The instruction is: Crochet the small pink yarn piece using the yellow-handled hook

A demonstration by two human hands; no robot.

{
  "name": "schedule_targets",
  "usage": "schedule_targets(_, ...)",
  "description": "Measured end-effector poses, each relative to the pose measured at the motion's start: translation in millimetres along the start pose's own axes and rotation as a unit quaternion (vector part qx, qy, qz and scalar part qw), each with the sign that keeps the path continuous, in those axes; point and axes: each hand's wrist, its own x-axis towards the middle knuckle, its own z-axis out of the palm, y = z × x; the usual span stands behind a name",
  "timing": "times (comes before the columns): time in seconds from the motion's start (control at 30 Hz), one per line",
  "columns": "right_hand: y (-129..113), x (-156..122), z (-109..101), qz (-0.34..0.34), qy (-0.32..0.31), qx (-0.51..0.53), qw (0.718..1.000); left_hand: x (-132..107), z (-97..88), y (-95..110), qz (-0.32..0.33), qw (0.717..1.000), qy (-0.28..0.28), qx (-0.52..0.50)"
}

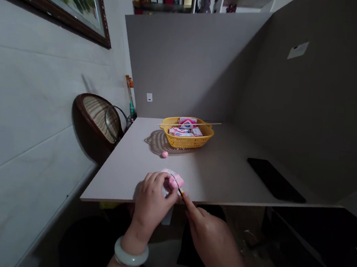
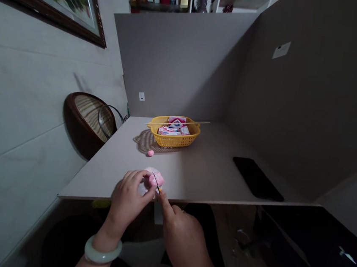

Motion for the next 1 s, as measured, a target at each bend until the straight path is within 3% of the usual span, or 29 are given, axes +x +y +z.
schedule_targets(0.23,3.6,-22.4,-4.4,-0.037,0.048,0.004,0.998,-2.3,-1.6,-0.7,0.010,1.000,0.011,-0.019)
schedule_targets(0.5,-0.6,5.5,-5.5,-0.013,0.010,0.011,1.000,-1.3,0.3,-2.2,0.006,0.999,0.029,-0.026)
schedule_targets(0.73,7.8,-16.7,-7.8,-0.041,0.024,-0.002,0.999,0.1,0.2,-4.0,0.011,0.999,0.034,-0.032)
schedule_targets(1.0,3.5,6.7,1.0,-0.020,0.001,0.019,1.000,-0.6,2.0,-3.9,0.003,0.999,0.039,-0.021)
